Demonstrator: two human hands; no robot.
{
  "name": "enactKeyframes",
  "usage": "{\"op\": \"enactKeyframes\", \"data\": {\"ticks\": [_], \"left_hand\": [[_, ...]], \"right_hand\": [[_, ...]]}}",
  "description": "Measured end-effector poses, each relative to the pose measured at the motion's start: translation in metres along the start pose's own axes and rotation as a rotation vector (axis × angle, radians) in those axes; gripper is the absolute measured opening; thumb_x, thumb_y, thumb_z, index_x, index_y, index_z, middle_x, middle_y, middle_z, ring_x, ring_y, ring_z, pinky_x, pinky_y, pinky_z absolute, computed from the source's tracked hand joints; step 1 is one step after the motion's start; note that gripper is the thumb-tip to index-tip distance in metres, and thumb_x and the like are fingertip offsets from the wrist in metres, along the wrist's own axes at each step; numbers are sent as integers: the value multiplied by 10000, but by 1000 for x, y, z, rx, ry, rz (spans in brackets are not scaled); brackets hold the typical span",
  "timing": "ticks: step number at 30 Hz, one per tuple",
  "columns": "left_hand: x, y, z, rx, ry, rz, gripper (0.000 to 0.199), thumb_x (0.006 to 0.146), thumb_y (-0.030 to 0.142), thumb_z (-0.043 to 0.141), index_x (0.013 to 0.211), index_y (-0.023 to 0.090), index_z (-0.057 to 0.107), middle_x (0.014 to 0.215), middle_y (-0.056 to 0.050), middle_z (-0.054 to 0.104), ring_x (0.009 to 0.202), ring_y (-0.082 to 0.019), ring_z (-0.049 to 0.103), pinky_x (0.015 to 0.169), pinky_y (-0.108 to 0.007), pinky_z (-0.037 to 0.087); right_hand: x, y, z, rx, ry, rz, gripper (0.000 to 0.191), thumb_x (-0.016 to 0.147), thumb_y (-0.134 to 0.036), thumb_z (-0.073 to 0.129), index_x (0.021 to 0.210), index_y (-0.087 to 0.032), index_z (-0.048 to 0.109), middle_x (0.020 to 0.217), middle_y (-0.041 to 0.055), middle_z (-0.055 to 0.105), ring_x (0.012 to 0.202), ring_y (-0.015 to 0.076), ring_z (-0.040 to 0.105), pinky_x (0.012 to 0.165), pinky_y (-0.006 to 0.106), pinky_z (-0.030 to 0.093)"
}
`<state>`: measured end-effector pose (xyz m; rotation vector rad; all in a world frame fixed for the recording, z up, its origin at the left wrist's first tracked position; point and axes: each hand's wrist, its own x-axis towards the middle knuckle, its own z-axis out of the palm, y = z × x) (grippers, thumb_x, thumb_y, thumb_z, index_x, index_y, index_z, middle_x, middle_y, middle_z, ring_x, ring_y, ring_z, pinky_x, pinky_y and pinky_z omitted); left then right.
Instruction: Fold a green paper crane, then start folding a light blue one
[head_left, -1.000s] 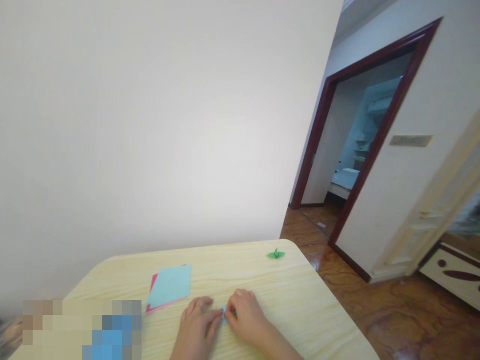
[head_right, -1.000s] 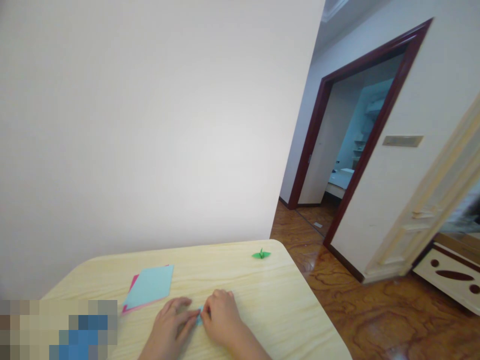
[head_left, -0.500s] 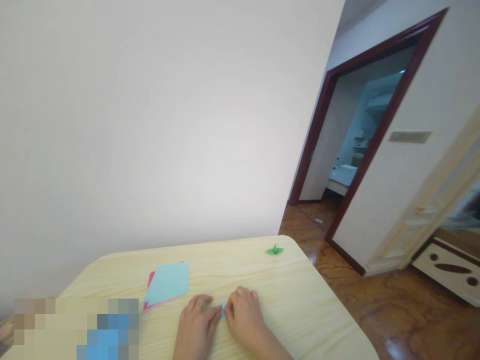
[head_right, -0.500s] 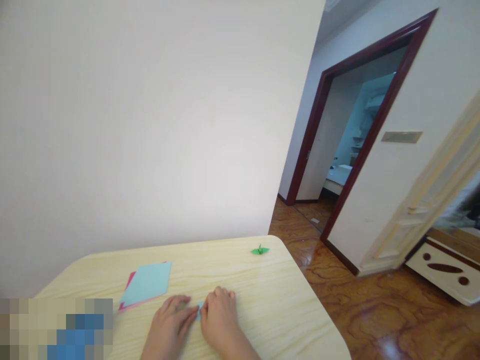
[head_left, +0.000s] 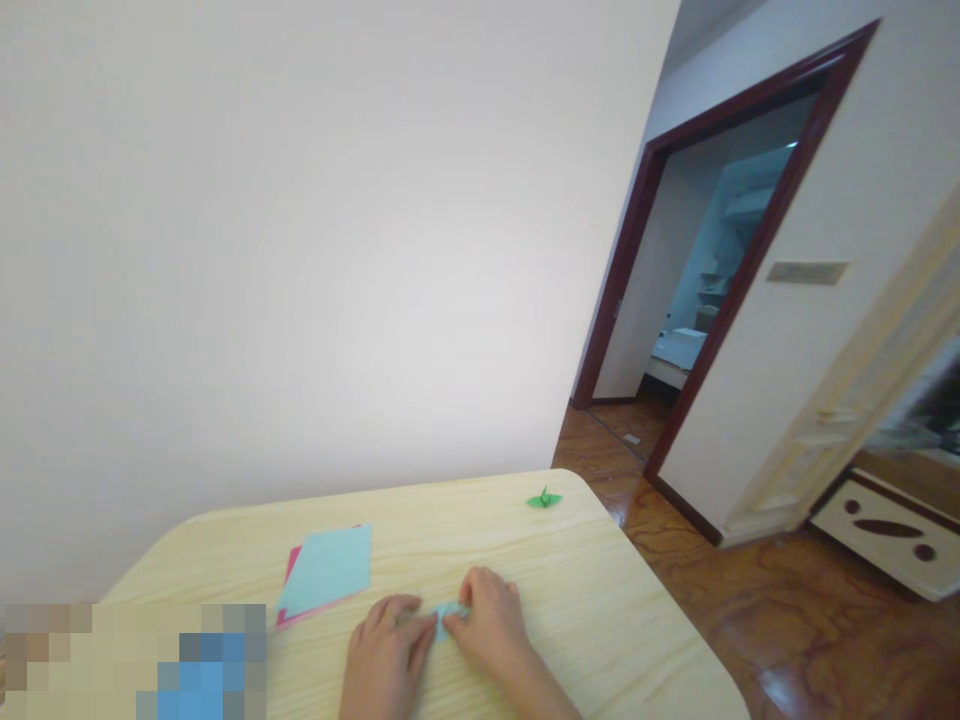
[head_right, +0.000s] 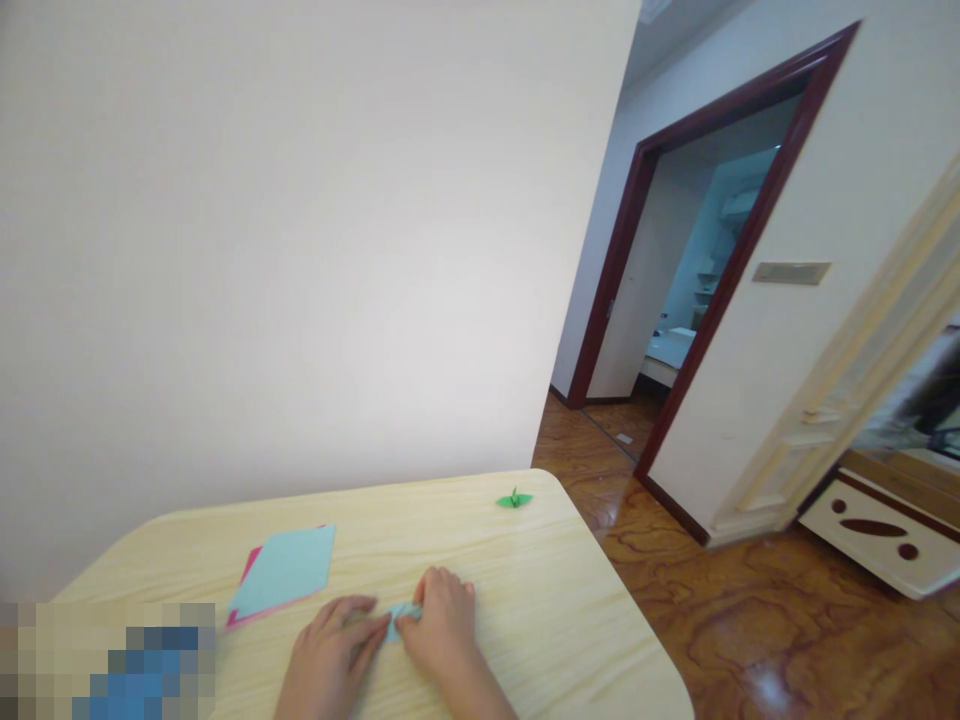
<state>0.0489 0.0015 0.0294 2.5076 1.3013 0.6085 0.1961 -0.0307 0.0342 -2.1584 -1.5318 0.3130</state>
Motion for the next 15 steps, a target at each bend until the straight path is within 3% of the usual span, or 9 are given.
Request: {"op": "enactKeyframes", "data": {"ticks": [9, 15], "left_hand": [[1, 1, 3, -15, -10, -100, 227, 770, 235, 528, 860, 336, 710, 1047, -21, 657, 1024, -235, 544, 834, -396, 383], [8, 3, 1, -9, -36, -116, 230, 762, 219, 540, 847, 342, 715, 1040, -28, 658, 1015, -217, 552, 835, -351, 379]], "right_hand": [[6, 17, -9, 78, -31, -9, 177, 670, -66, 540, 792, -190, 571, 818, 25, 617, 791, 168, 566, 715, 255, 384], [-15, 16, -13, 179, 10, -352, 338, 695, -110, 566, 997, -261, 570, 1030, 8, 572, 1010, 188, 481, 865, 272, 333]]}}
